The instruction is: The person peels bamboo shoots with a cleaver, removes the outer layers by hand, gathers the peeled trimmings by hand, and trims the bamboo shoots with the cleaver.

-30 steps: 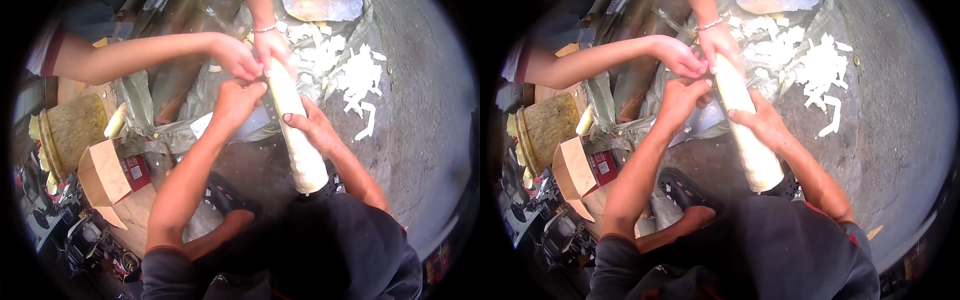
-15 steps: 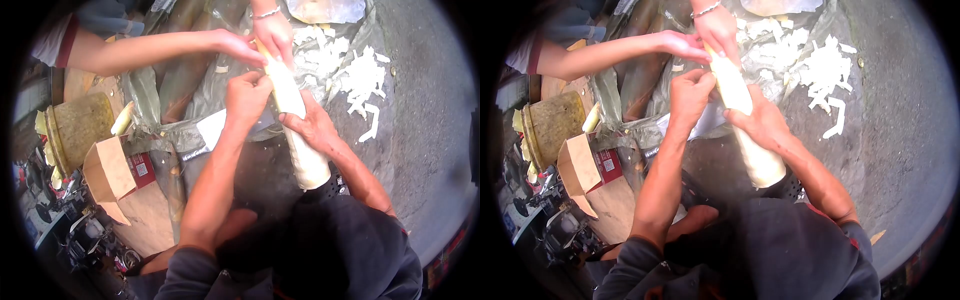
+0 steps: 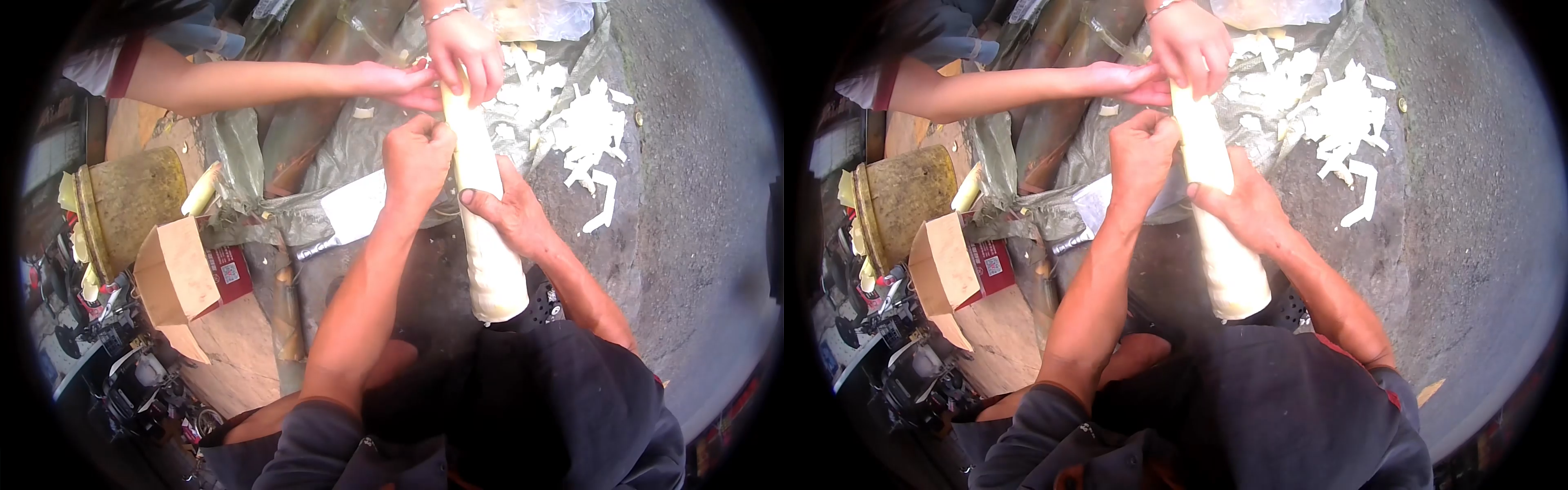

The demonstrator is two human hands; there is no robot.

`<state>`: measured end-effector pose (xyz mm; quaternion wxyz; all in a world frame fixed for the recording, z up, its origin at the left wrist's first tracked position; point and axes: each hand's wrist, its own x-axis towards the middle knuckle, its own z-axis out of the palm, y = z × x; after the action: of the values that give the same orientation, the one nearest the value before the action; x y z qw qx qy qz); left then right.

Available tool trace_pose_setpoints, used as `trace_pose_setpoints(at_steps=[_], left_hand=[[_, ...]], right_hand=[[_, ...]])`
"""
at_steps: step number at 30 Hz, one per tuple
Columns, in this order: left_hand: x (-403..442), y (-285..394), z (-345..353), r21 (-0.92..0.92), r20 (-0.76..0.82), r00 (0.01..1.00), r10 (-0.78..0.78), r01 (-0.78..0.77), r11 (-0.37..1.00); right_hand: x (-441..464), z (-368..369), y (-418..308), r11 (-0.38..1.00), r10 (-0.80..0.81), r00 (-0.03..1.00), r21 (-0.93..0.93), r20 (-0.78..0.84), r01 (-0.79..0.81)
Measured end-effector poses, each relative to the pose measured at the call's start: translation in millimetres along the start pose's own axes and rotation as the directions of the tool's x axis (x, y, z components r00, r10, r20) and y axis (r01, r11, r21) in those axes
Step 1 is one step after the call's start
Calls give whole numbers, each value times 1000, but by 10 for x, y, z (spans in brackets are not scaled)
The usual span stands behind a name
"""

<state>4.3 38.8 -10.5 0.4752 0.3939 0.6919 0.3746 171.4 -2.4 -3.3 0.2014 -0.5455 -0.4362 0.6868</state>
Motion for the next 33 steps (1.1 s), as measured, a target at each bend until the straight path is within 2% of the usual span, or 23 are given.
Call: trace_pose_setpoints(at_steps=[1, 4, 7, 11, 13, 16, 17, 19, 21, 24, 25, 28, 29, 30, 31, 32, 33], left_hand=[[6, 2, -19, 6, 20, 1000, 5, -5, 1000], [-15, 100, -49, -184, 68, 991, -117, 128, 974], [-18, 181, -57, -116, 88, 989, -122, 132, 984], [69, 46, 9, 77, 24, 999, 45, -47, 996], [69, 52, 51, 124, -2, 991, 134, -133, 983], [50, 159, 57, 175, 4, 997, 81, -81, 981], [51, 163, 63, 11, 14, 1000, -6, 6, 1000], [52, 174, 74, -307, 77, 983, -168, 184, 934], [54, 243, 75, -410, 102, 976, -194, 219, 886], [110, 170, 11, -493, 148, 970, -190, 239, 836], [140, 130, -5, -510, 163, 970, -178, 238, 827], [-31, 115, -21, -535, 125, 943, -308, 325, 779], [-129, 69, -37, -522, 174, 928, -329, 370, 768], [-228, -10, -41, -477, 206, 940, -271, 338, 811], [-320, -87, -22, -435, 244, 946, -213, 304, 848], [-406, -138, 19, -397, 292, 944, -154, 266, 878], [-492, 40, 1, -331, 389, 903, -182, 322, 887]], right_hand=[[-6, -5, -20, 1000, 5, 1000, -7, -2, -5], [8, -11, -4, 998, -18, 1000, 63, 15, 17], [41, -57, 8, 996, -34, 999, 84, 36, 31], [5, -49, -32, 996, 6, 999, 93, 48, -11], [16, -52, 5, 985, 11, 998, 172, 65, -22], [5, -72, -16, 918, 6, 994, 394, 113, -50], [5, -78, -31, 876, -2, 991, 479, 133, -63], [30, -133, -15, 775, -36, 971, 620, 235, -122], [70, -214, 230, 602, -34, 945, 761, 327, -242], [115, -139, 286, 478, -42, 973, 859, 228, -181], [111, -146, 237, 517, -40, 974, 839, 223, -170], [89, -129, 73, 586, -45, 983, 802, 178, -118], [105, -101, 43, 584, -52, 987, 807, 150, -92], [111, -70, 19, 582, -54, 991, 811, 122, -68], [146, -16, 62, 530, 22, 998, 846, 66, -68], [126, -26, 57, 505, -24, 995, 860, 96, -71], [139, 15, 38, 542, 5, 1000, 840, 30, -28]])
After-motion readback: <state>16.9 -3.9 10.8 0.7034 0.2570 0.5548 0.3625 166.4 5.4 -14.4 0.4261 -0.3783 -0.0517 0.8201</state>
